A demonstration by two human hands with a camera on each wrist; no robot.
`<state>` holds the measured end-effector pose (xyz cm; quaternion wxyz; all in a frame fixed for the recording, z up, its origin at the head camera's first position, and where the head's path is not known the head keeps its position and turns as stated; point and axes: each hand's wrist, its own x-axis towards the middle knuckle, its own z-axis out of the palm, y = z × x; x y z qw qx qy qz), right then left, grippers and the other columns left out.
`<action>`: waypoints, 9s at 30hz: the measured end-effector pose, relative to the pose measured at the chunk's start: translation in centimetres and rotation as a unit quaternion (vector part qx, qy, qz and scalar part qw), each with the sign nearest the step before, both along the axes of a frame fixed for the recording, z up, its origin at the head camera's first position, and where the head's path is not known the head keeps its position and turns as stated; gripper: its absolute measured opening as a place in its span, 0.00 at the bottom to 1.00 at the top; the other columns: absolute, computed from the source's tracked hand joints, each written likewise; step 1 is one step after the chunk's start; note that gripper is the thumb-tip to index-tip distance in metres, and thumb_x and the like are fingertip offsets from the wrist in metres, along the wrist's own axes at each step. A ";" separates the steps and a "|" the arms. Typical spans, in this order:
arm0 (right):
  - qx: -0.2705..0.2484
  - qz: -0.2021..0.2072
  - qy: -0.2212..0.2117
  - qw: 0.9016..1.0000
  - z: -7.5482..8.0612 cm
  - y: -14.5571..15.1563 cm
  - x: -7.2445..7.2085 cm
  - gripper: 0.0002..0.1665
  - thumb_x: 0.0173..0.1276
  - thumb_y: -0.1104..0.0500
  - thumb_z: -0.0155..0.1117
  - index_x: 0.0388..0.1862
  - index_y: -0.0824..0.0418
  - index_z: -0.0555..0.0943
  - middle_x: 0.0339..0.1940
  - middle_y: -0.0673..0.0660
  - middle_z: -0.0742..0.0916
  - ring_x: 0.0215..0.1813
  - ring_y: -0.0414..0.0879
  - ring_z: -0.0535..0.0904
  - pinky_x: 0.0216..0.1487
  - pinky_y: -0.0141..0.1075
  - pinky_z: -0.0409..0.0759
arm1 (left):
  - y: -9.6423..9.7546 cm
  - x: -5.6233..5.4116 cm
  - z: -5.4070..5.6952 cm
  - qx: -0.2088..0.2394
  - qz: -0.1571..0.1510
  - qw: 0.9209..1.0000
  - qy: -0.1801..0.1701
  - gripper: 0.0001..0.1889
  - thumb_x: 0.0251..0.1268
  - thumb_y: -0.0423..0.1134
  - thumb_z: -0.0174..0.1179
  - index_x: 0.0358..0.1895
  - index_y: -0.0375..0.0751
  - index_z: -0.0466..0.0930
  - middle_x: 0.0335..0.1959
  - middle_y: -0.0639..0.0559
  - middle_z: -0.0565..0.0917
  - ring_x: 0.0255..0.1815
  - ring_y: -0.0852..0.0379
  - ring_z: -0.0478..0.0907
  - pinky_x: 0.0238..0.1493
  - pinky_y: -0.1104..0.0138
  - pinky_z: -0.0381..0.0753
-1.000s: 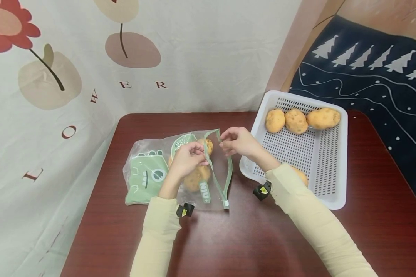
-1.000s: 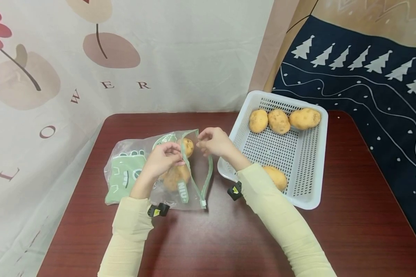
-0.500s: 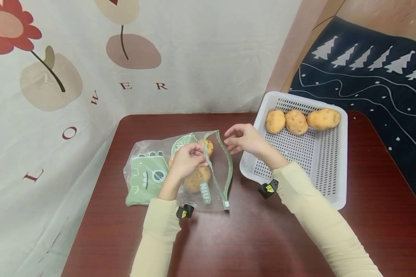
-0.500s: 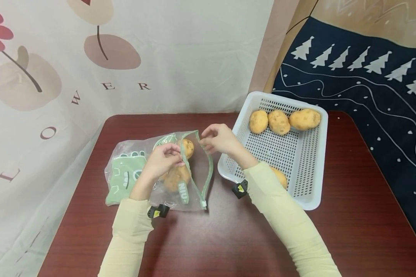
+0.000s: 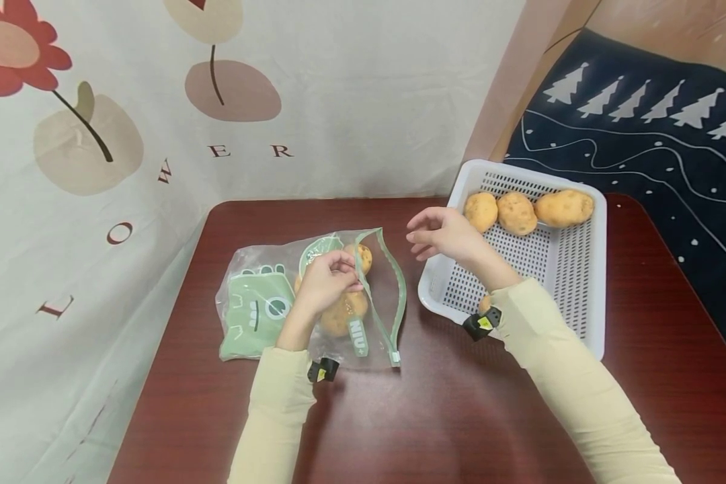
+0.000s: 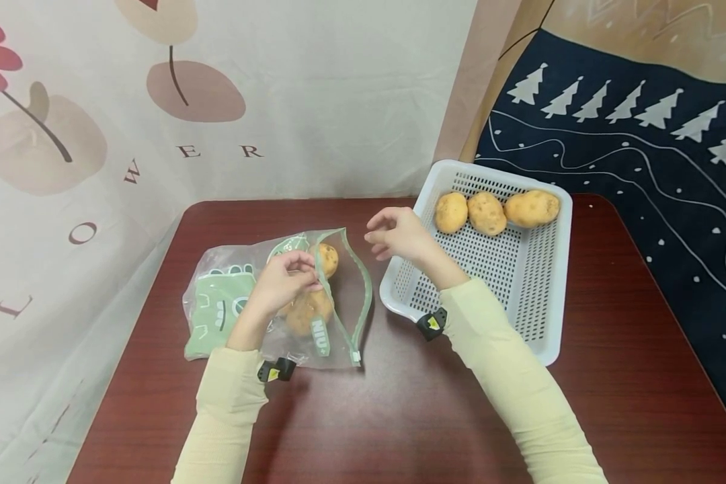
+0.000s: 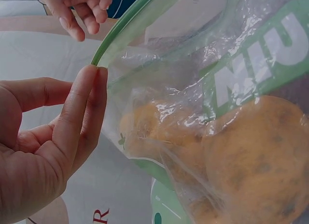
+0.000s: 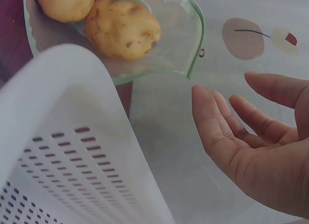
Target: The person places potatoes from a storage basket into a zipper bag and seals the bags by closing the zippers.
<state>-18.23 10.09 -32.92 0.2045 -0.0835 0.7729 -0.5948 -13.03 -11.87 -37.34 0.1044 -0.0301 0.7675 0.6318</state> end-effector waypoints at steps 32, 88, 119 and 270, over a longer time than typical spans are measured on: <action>-0.030 -0.051 0.002 0.998 -0.5 7.0 -0.3 0.17 0.65 0.69 0.53 0.50 0.79 0.67 0.33 0.57 0.81 0.34 0.44 0.80 0.41 0.43 0.85 | -0.2 0.1 0.1 -0.001 -0.011 1.000 0.007 0.09 0.52 0.19 0.51 0.38 0.23 0.71 0.31 0.39 0.73 0.23 0.59 0.79 0.34 0.68 0.86; 0.104 0.032 -0.102 0.989 -3.6 14.5 1.8 0.19 0.66 0.64 0.54 0.52 0.75 0.66 0.37 0.61 0.79 0.41 0.57 0.78 0.40 0.48 0.85 | -0.1 -0.1 0.0 -0.010 -0.010 1.000 0.006 0.08 0.53 0.20 0.51 0.38 0.23 0.71 0.32 0.39 0.73 0.24 0.59 0.79 0.35 0.67 0.86; 0.099 0.052 -0.118 0.987 -5.6 14.9 0.4 0.19 0.64 0.67 0.54 0.51 0.77 0.66 0.42 0.67 0.78 0.46 0.59 0.76 0.48 0.51 0.81 | 0.2 0.0 0.2 -0.018 -0.014 1.000 0.010 0.09 0.52 0.20 0.52 0.39 0.23 0.71 0.31 0.41 0.74 0.24 0.59 0.79 0.35 0.67 0.86; 0.178 0.038 -0.136 0.974 -5.4 19.1 -0.5 0.31 0.60 0.56 0.64 0.55 0.74 0.66 0.46 0.63 0.79 0.48 0.55 0.75 0.50 0.52 0.80 | 0.2 -0.3 -0.1 -0.023 -0.020 0.999 0.012 0.08 0.53 0.20 0.52 0.38 0.23 0.71 0.30 0.41 0.74 0.24 0.59 0.79 0.34 0.68 0.86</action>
